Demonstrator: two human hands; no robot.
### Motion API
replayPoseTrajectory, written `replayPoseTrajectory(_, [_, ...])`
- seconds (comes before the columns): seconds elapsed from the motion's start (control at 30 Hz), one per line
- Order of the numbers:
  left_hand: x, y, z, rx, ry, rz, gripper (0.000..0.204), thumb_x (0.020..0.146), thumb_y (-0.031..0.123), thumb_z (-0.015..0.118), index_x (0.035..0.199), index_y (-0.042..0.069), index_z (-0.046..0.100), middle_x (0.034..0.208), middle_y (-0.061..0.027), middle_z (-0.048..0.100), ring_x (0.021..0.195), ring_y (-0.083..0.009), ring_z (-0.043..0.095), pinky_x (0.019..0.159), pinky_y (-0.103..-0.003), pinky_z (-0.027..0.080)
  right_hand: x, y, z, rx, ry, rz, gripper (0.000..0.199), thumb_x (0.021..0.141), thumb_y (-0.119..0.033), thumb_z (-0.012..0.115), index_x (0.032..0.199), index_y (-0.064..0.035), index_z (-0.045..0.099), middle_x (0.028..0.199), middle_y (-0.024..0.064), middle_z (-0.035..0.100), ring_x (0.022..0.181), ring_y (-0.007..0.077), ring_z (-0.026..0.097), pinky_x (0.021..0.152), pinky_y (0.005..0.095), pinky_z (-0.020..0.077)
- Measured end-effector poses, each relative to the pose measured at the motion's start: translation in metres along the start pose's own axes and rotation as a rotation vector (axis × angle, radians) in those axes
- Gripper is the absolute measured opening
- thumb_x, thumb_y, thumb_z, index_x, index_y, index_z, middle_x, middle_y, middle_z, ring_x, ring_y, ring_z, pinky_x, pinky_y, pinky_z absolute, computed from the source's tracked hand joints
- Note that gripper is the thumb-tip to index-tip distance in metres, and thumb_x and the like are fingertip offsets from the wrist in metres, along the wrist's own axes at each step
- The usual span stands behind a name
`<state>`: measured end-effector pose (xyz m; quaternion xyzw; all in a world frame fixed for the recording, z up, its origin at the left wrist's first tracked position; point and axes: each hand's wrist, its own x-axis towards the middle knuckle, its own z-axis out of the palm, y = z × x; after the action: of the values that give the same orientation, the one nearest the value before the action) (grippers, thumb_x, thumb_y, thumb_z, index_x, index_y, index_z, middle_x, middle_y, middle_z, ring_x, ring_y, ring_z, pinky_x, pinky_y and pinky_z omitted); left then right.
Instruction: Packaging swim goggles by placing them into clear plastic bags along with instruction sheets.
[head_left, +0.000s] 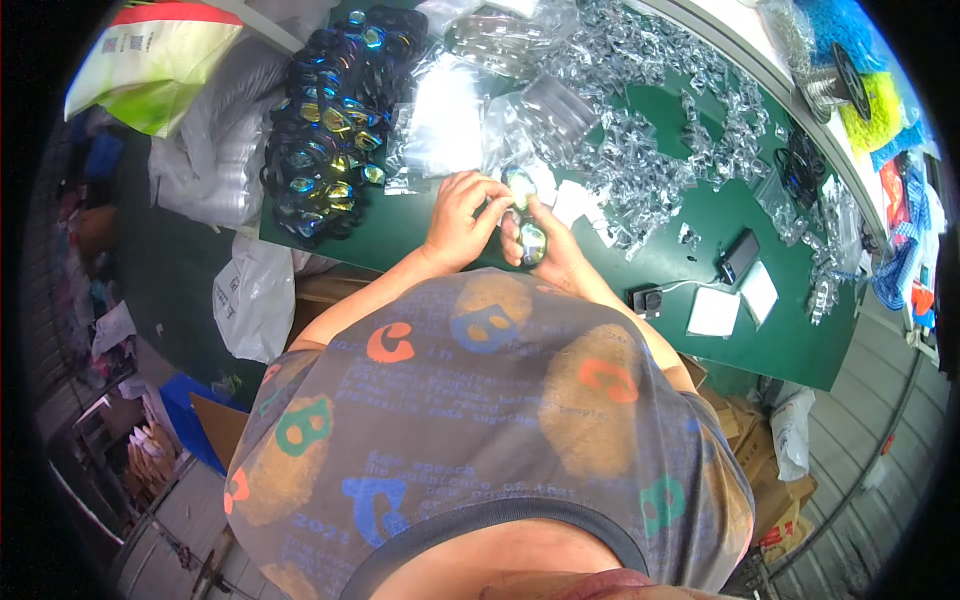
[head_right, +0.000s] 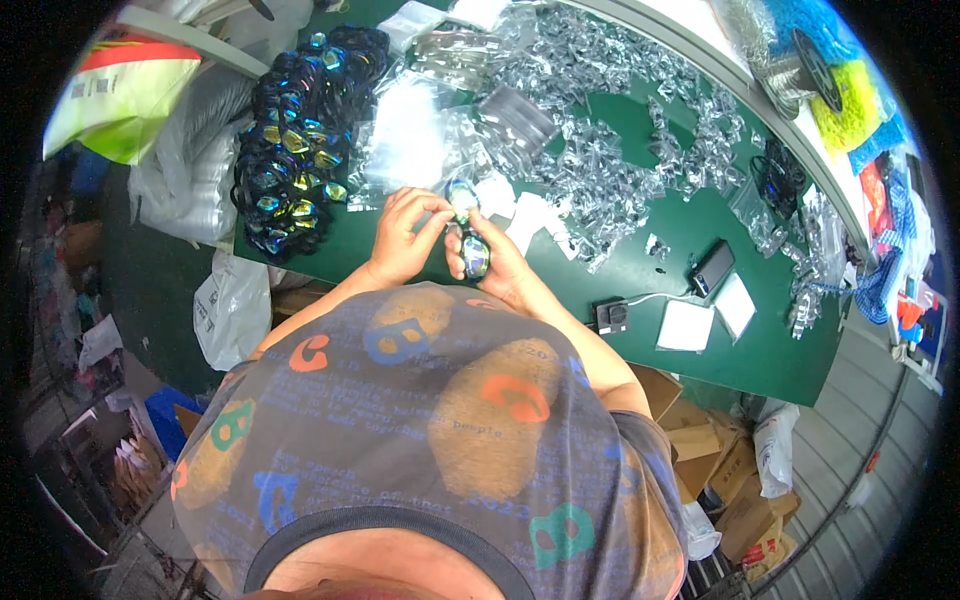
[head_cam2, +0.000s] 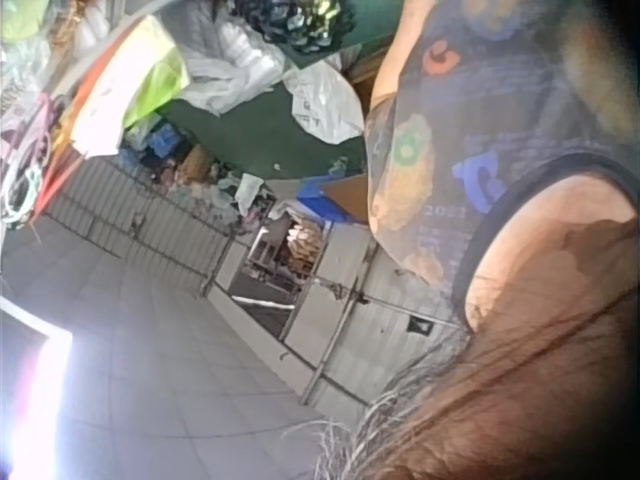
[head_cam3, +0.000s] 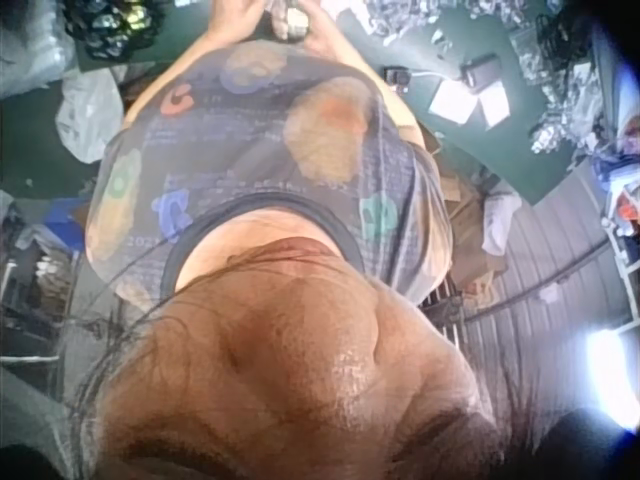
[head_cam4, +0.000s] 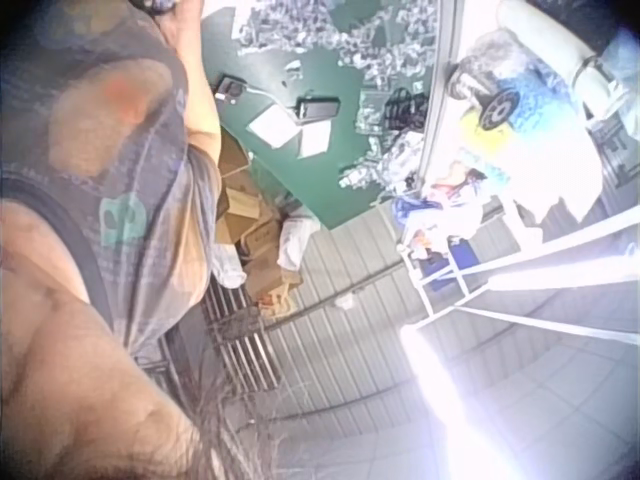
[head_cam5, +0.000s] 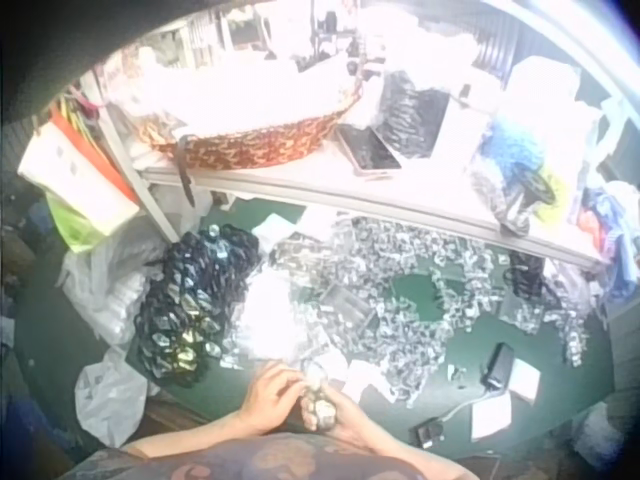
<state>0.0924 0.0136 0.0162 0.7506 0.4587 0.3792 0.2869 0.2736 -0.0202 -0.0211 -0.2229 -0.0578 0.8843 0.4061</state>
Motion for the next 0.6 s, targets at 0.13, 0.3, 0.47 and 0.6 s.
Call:
replayPoseTrajectory(0.13, [-0.009, -0.005, 0.005, -0.074, -0.004, -0.017, 0.006, 0.091, 0.013, 0.066, 0.094, 0.008, 0.066, 0.093, -0.0054, 0.067, 0.092, -0.0269, 0.062, 0.088, -0.04, 0.043, -0.003, 0.001, 0.021, 0.176, -0.091, -0.068, 0.037, 0.099, -0.037, 0.06, 0.109, -0.0016, 0.056, 0.089, 0.007, 0.062, 0.073, 0.0188, 0.062, 0.065, 0.0335, 0.0515])
replayPoseTrajectory(0.3, [0.0, 0.002, -0.002, -0.028, 0.056, 0.024, 0.007, 0.09, 0.012, 0.066, 0.095, 0.007, 0.062, 0.091, -0.0076, 0.065, 0.09, -0.0288, 0.061, 0.088, -0.041, 0.043, -0.001, -0.016, 0.011, -1.062, 0.208, -0.23, 0.053, 0.09, -0.02, 0.066, 0.137, -0.0044, 0.047, 0.102, 0.0128, 0.068, 0.089, 0.0232, 0.069, 0.079, 0.0352, 0.0545])
replayPoseTrajectory(0.47, [0.001, 0.006, 0.004, 0.068, -0.128, 0.232, 0.007, 0.09, 0.013, 0.065, 0.094, 0.008, 0.062, 0.091, -0.0081, 0.063, 0.088, -0.0297, 0.06, 0.093, -0.043, 0.04, 0.005, -0.017, 0.009, -1.503, 0.406, -0.38, 0.068, 0.085, -0.018, 0.073, 0.143, -0.0015, 0.042, 0.113, 0.0243, 0.068, 0.107, 0.0329, 0.068, 0.088, 0.0402, 0.0529])
replayPoseTrajectory(0.6, [-0.006, -0.008, -0.003, -0.064, -0.209, -0.016, 0.005, 0.094, 0.012, 0.063, 0.095, 0.008, 0.062, 0.092, -0.0067, 0.064, 0.088, -0.0256, 0.062, 0.091, -0.042, 0.045, 0.005, -0.027, 0.002, -0.544, 0.18, -0.135, 0.035, 0.09, -0.014, 0.069, 0.12, -0.0022, 0.057, 0.097, 0.0075, 0.068, 0.078, 0.0168, 0.069, 0.067, 0.0301, 0.0562])
